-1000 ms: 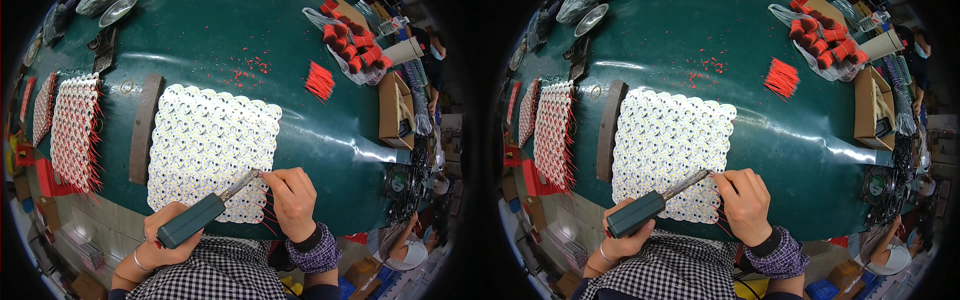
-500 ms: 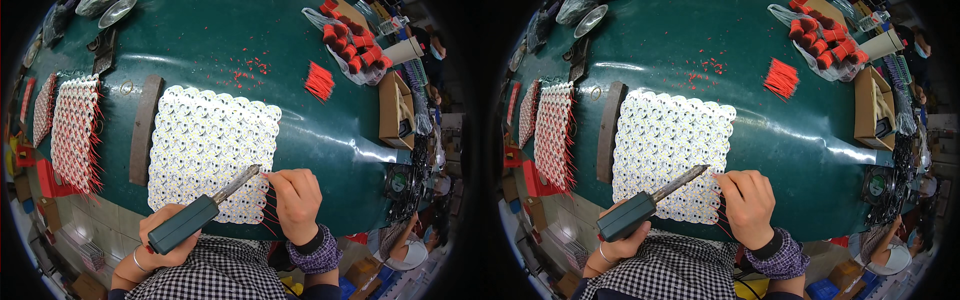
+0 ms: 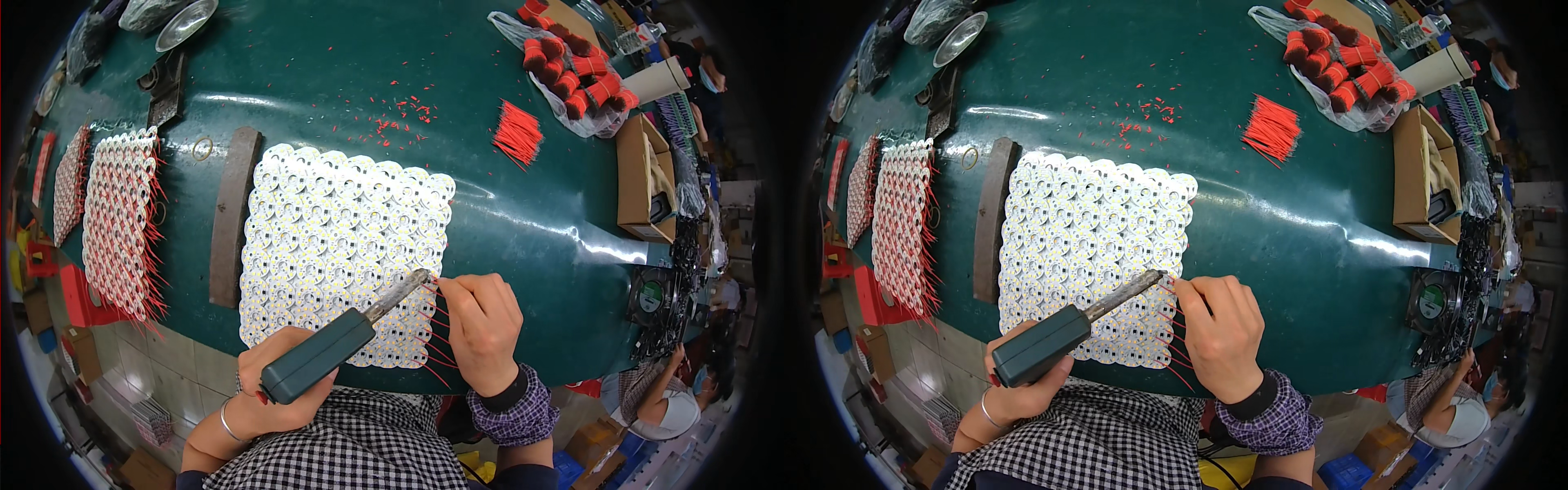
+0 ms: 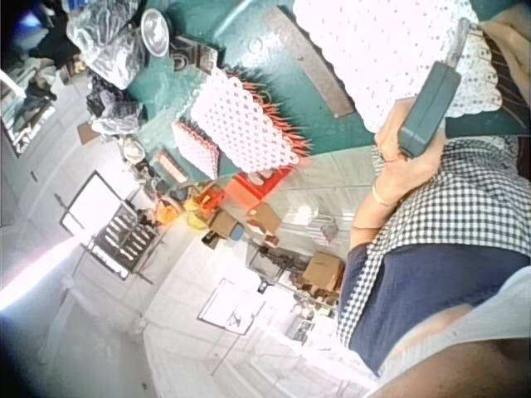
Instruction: The person solders red wires onto circular LED panels using a handheld soldering tool, picking up a bundle of wires from the table and attaching them to the panels.
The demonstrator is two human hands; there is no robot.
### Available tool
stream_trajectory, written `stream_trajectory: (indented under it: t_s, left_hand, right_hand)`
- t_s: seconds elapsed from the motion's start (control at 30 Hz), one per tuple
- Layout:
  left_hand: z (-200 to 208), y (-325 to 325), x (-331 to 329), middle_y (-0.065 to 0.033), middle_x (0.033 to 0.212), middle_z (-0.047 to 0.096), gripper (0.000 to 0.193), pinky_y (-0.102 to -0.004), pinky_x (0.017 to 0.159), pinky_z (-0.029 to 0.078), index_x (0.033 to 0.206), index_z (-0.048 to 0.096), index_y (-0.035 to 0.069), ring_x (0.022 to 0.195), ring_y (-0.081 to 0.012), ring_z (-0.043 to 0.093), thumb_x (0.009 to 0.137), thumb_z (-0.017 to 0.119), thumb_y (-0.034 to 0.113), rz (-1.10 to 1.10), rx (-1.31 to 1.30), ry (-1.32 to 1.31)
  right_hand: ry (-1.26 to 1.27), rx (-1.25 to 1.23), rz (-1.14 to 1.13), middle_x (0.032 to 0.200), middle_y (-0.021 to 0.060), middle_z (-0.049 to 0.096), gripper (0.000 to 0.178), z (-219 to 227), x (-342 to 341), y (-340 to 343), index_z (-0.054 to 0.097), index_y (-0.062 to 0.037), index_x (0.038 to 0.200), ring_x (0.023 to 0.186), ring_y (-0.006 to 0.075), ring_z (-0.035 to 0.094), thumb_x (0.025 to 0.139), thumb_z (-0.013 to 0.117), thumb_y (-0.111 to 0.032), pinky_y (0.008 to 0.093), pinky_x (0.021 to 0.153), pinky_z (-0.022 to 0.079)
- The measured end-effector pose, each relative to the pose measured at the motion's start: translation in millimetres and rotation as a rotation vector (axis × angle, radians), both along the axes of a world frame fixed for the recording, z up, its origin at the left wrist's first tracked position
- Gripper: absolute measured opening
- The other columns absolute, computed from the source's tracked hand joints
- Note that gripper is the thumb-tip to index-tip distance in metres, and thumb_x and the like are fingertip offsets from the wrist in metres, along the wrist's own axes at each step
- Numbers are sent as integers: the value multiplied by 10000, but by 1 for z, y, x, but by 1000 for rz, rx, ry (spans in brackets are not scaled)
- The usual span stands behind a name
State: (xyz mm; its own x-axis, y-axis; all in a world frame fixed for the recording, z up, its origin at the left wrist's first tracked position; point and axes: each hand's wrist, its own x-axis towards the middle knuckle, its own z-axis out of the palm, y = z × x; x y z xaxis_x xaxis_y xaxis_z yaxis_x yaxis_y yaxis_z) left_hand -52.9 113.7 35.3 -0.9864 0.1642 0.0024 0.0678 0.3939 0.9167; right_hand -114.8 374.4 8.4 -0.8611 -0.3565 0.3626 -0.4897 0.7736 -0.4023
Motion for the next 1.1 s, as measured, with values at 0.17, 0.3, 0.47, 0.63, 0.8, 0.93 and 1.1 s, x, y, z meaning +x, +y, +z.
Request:
stream_trajectory:
  t_s: [0.17,0.3,0.47,0.63,0.8,0.93,1.1]
  left_hand:
    - [2,1,-2,-153,889,707,213,-305,667,555,924,717,-43,751,-232,713,723,782,-64,3,28,-34]
    - [1,2,-3,-141,857,699,193,-307,646,548,894,713,-36,718,-232,704,717,782,-67,-21,-8,5]
    - [2,1,-3,-127,823,686,177,-309,611,542,868,719,-23,681,-232,689,707,786,-57,-20,-13,32]
    - [5,-1,-3,-131,833,691,183,-312,581,547,901,733,-28,679,-236,692,727,786,-10,11,-77,161]
    - [8,-6,-2,-143,849,697,181,-314,600,558,913,735,-30,697,-243,700,738,779,-11,51,-51,105]
    - [6,-6,-8,-148,875,698,191,-308,604,554,924,734,-32,700,-240,699,739,779,-17,36,-86,156]
    - [9,-5,-12,-144,897,698,206,-301,607,549,940,729,-37,701,-234,698,739,775,-30,52,-21,64]
  right_hand:
    - [0,-4,0,897,79,623,278,0,0,1,696,-6,1006,775,229,598,732,718,31,349,653,465]
    - [-7,1,-2,897,80,622,281,-1,0,1,696,-4,1007,777,231,598,729,718,33,350,654,466]
    - [-16,4,-10,902,75,623,283,0,1,0,699,-7,1004,781,230,599,725,719,32,351,658,467]
    - [-13,12,-21,903,67,626,277,4,0,0,708,-16,992,789,226,600,718,724,22,346,657,461]
    - [5,3,0,891,59,624,275,29,-8,-1,715,-27,989,792,225,599,717,722,11,345,661,455]
    - [-5,-33,42,881,62,623,256,26,-24,-3,711,-27,974,788,231,602,721,721,15,348,658,456]
    - [-52,-104,43,882,69,627,233,5,-29,-7,703,-27,957,784,241,607,735,728,37,359,659,475]
